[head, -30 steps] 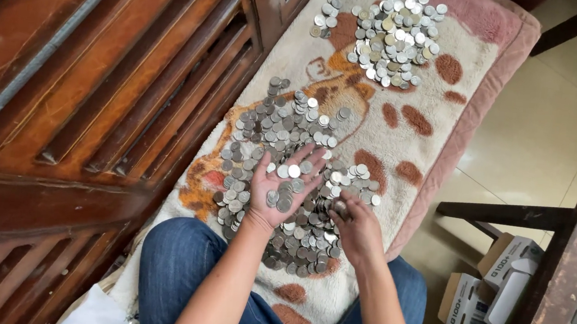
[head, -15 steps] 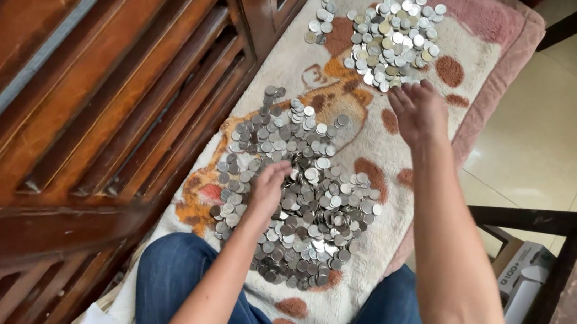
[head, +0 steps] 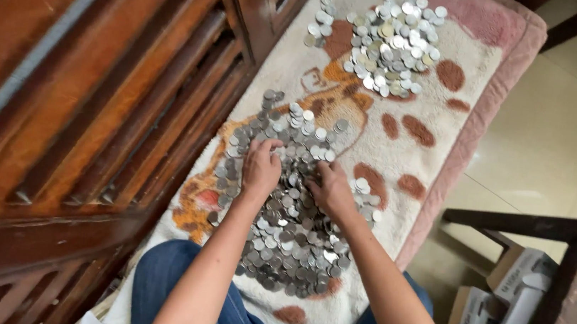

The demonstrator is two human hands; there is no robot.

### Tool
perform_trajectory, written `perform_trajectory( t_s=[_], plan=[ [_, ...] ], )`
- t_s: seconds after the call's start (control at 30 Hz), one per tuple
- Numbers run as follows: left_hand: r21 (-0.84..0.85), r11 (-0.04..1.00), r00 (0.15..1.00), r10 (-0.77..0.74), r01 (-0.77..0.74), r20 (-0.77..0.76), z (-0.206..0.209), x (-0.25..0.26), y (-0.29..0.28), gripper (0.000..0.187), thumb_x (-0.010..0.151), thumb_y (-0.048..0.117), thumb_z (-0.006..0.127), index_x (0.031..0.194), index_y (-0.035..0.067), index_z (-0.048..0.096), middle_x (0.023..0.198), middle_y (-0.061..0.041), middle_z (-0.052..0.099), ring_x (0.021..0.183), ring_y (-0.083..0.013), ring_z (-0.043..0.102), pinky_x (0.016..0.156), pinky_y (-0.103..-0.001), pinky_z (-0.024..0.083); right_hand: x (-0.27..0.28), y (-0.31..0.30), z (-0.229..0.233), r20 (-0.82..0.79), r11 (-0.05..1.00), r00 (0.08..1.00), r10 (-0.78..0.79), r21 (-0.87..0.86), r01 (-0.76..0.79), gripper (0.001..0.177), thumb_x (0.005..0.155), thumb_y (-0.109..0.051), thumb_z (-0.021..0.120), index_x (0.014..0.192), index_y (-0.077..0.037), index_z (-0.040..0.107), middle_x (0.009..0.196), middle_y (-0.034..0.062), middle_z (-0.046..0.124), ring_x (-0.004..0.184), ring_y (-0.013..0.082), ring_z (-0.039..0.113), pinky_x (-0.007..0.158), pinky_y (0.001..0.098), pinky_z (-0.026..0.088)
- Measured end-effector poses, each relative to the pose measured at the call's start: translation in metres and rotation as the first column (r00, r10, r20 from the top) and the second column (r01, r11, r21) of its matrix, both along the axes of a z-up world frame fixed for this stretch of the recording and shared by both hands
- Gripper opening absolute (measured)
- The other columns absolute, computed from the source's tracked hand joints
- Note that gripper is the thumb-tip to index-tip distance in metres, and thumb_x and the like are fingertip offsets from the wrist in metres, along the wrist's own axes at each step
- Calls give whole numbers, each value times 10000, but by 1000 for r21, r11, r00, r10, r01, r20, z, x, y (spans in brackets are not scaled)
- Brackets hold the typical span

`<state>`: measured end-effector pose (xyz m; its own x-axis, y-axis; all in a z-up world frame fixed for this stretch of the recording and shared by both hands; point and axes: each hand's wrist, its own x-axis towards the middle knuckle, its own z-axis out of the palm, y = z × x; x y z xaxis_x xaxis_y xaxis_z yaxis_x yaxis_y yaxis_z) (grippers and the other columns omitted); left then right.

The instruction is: The person sits on a rug and sorts a large pile of coins by hand, separating them into smaller piles and stacking them. The person occasionally moves coins between piles and forms neat stacks.

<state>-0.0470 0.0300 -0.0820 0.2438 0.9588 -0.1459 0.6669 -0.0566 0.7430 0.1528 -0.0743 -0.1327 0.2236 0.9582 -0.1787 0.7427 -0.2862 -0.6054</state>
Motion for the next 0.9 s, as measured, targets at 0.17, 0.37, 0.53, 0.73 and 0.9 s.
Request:
perform_trajectory(
  t_s=[0.17,0.37,0.53,0.73,0.9],
  plan=[
    [8,1000,1000,-19,19,-22,-7,-23,13,303,982,157,684,1211,320,795,1190,-58,690,1224,-350,714,1103,-469,530,20,16,87,-128,929,959,-254,-307,205,319,945,-438,825,1189,-233,828,1193,126,824,1183,351,779,1047,480,610],
    [23,1000,1000,7,-7,-10,-11,-26,33,345,1008,142,634,1313,247,755,1294,-98,660,1294,-387,677,1152,-495,510,114,83,127,-868,741,224,-442,-214,636,564,1144,-393,649,1482,55,590,1256,247,757,1103,323,840,1020,559,703],
    [-67,987,977,-153,144,-146,38,2,57,538,1094,207,553,1632,197,528,1666,-186,413,1575,-467,384,1277,-626,337,88,105,103,-541,900,739,-401,-82,428,614,1150,-617,534,1448,-115,727,1401,222,741,1315,456,698,1062,680,538],
    [-272,935,872,-320,228,-370,25,37,80,540,1098,503,499,1626,398,462,1629,-49,419,1543,-430,417,1232,-714,315,29,125,10,239,995,969,-69,88,49,374,1132,-557,563,1410,-337,681,1319,142,678,1186,491,682,1006,693,566],
    [-383,901,854,-355,205,-379,59,35,64,597,1044,538,546,1610,351,509,1676,-67,335,1593,-471,321,1188,-734,390,-18,102,34,271,971,956,108,-234,-43,508,1176,-631,357,1587,-387,527,1496,92,553,1406,445,549,1108,720,501]
  ],
)
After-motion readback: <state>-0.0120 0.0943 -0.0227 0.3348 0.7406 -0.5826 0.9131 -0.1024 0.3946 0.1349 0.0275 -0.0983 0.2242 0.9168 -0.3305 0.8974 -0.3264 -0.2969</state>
